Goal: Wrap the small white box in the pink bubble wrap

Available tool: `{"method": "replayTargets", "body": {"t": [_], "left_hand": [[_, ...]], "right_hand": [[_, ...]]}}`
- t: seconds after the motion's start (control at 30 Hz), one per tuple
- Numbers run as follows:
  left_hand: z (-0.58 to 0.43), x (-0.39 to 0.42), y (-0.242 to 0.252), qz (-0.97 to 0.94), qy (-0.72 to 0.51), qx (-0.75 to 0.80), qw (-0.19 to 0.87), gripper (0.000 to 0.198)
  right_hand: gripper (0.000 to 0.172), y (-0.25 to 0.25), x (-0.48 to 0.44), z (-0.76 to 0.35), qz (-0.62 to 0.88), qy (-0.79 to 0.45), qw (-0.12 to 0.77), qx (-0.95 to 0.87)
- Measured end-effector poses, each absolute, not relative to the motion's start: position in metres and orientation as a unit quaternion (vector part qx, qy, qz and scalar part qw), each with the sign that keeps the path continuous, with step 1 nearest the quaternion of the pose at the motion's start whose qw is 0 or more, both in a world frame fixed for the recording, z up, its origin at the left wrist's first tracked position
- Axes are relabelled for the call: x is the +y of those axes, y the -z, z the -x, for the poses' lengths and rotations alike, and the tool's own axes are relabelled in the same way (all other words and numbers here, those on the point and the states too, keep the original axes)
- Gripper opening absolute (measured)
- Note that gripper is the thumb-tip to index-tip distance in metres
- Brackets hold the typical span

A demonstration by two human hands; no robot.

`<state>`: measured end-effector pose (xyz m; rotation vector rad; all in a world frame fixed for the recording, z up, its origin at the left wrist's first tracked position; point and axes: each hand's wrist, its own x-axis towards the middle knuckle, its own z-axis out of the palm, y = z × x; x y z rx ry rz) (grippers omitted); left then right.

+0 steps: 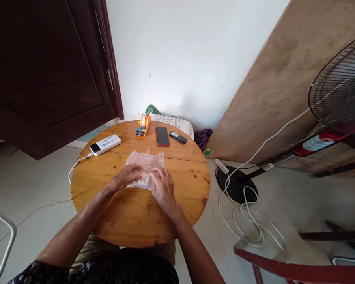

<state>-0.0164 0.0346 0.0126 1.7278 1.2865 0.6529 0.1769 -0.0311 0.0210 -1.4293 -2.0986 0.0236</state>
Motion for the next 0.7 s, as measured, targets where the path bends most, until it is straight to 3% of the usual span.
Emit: {"method": "replayTargets", "body": {"t": [0.4, 0.7], "left_hand": [[0.026, 0.026, -0.023, -0.688, -0.258, 0.53, 0.422, 0.036], [0.058, 0.015, -0.012, -0.677, -0.23, 0.632, 0.299, 0.037]], "right_hand": [[0.019, -0.028, -0.029, -0.169, 0.474, 0.019, 0.181, -0.861], [0.032, -0.044, -0.028, -0.159, 0.464, 0.062, 0.083, -0.88]]}}
